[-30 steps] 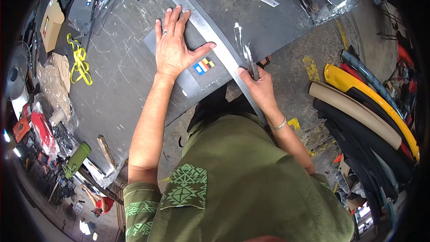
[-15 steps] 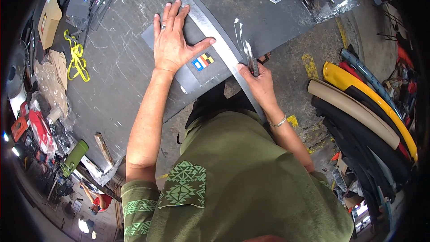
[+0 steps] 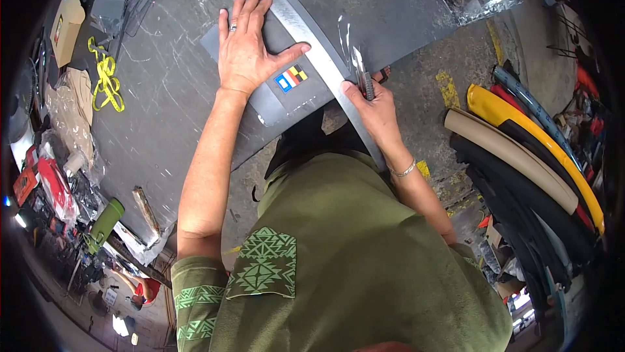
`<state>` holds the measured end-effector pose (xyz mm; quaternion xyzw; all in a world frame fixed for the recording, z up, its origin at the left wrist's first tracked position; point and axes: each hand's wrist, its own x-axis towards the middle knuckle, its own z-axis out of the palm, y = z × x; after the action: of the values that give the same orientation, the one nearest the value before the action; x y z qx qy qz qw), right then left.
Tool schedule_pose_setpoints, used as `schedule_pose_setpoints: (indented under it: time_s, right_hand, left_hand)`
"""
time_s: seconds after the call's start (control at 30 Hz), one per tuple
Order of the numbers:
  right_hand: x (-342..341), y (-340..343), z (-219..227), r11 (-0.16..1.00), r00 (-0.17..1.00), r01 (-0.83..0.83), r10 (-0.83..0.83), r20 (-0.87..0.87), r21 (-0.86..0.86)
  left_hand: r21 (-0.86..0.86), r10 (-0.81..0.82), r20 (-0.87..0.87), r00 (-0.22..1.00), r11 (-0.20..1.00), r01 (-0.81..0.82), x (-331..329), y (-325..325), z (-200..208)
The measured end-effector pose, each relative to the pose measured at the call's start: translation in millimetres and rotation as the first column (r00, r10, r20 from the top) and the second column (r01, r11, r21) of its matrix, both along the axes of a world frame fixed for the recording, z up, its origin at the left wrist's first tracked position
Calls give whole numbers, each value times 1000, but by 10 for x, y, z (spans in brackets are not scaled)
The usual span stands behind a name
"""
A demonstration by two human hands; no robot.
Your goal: Cutting a grey fabric piece on a table using a metal ruler and a utility knife.
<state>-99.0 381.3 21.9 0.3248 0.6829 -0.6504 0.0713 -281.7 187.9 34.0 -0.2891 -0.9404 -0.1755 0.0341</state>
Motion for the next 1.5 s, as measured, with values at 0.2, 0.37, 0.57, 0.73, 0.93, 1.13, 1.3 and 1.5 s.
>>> schedule_pose_setpoints:
  time_s: [0.2,0.37,0.57,0.73,0.93,1.13,1.3,1.5]
  right_hand:
    - [-6,25,16,999,999,-29,28,20,29]
    - [-29,3,77,1000,1000,8,-9,-26,-30]
    - [-16,25,-2,999,998,-17,20,-61,52]
    - [-62,37,149,999,998,-37,36,54,18]
    - [-85,123,125,990,990,-127,122,75,67]
    - [-51,122,44,991,992,-125,124,20,38]
    - [-50,109,-85,990,996,-57,47,-73,-131]
    - [-61,131,-245,982,995,-62,47,-89,-176]
  left_hand:
    - [-5,-3,10,1000,1000,3,2,0,23]
    - [8,-8,-11,1000,1000,8,0,-16,-14]
    - [3,-18,-20,1000,1000,18,-8,-10,-21]
    - [-7,-38,-29,999,999,37,-8,-19,-38]
    - [-168,-56,-93,994,985,39,7,-15,65]
    - [-259,-14,54,998,965,28,-2,69,167]
    - [-252,26,48,999,968,-13,6,13,-47]
    - [537,-434,14,901,763,359,6,6,62]
